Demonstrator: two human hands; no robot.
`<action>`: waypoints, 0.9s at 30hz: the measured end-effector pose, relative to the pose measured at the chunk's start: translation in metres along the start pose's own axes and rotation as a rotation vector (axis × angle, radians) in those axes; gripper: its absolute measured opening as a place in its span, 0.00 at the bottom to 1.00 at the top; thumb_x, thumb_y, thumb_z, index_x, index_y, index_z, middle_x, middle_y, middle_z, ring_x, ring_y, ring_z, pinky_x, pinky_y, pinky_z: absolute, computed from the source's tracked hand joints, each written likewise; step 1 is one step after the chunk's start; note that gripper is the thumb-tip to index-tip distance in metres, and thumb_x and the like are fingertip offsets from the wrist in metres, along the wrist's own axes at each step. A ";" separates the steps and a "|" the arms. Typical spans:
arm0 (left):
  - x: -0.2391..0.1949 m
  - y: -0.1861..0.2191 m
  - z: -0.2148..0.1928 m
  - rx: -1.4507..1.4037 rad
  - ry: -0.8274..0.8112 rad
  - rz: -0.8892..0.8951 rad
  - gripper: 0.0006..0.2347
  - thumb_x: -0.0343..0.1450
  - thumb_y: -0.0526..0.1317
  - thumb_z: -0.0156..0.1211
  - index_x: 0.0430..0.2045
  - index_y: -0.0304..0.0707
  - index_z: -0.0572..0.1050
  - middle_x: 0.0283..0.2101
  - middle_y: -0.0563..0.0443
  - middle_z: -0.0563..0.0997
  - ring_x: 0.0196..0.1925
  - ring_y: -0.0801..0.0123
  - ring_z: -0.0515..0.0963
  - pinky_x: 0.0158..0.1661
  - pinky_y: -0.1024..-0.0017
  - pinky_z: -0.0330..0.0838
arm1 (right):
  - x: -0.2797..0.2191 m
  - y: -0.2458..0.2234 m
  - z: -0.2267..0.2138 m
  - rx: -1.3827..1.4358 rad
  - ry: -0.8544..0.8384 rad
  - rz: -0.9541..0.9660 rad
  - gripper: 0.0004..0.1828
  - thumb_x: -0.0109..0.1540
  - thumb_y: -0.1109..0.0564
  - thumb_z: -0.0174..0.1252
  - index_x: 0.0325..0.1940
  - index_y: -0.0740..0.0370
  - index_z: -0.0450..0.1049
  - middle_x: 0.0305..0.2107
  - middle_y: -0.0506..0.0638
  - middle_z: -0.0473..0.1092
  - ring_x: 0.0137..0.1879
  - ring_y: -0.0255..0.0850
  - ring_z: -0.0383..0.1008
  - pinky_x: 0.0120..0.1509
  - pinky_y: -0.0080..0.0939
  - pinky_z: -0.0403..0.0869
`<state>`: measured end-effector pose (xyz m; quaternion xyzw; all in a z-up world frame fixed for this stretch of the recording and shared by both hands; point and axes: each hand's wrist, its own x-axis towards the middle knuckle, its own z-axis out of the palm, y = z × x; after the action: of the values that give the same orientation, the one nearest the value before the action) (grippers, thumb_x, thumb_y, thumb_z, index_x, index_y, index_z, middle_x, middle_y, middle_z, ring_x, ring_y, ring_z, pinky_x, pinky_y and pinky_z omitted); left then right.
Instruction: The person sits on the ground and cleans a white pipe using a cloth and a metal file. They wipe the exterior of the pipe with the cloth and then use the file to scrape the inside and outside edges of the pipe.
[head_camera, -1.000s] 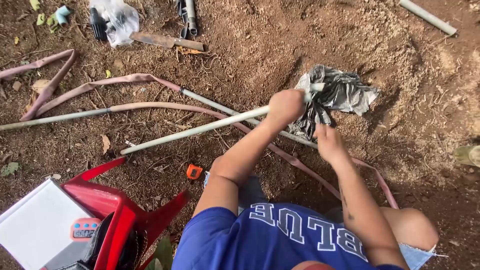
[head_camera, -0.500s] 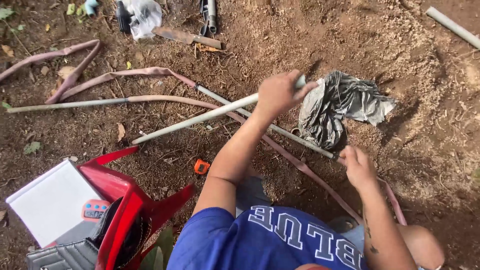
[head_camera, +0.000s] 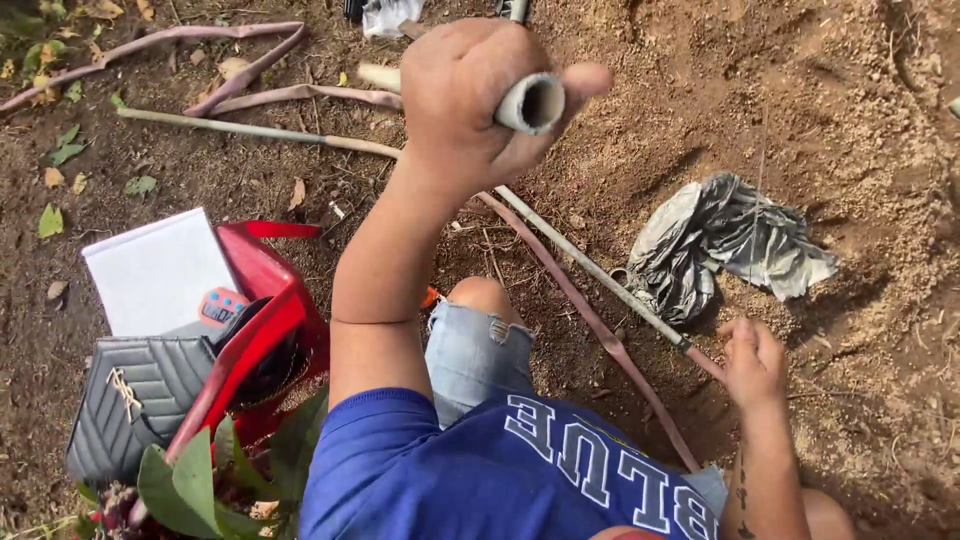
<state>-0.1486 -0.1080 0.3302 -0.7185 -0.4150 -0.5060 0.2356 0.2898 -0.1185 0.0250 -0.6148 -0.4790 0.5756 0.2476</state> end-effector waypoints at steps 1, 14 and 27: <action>-0.007 -0.005 0.011 0.008 0.005 0.004 0.20 0.74 0.45 0.74 0.17 0.40 0.68 0.17 0.55 0.70 0.18 0.65 0.69 0.23 0.63 0.64 | -0.002 -0.003 0.000 -0.001 -0.004 -0.009 0.19 0.83 0.50 0.35 0.50 0.65 0.66 0.21 0.43 0.49 0.25 0.39 0.61 0.58 0.64 0.84; -0.057 -0.013 0.093 -0.358 0.231 0.115 0.21 0.77 0.60 0.45 0.19 0.50 0.70 0.17 0.61 0.70 0.18 0.72 0.69 0.25 0.68 0.69 | -0.032 -0.001 0.003 -0.221 0.019 -0.061 0.28 0.82 0.42 0.38 0.53 0.69 0.71 0.21 0.50 0.56 0.51 0.55 0.87 0.38 0.43 0.77; -0.076 -0.006 0.070 -0.330 -0.106 0.153 0.22 0.78 0.55 0.43 0.22 0.39 0.75 0.21 0.50 0.75 0.24 0.57 0.75 0.32 0.61 0.72 | -0.049 -0.037 -0.017 0.106 0.239 -0.449 0.10 0.81 0.61 0.44 0.67 0.63 0.60 0.37 0.51 0.67 0.39 0.40 0.70 0.47 0.37 0.73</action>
<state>-0.1272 -0.0789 0.2333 -0.8024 -0.2823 -0.5095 0.1301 0.3004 -0.1413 0.0836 -0.5428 -0.5400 0.4537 0.4559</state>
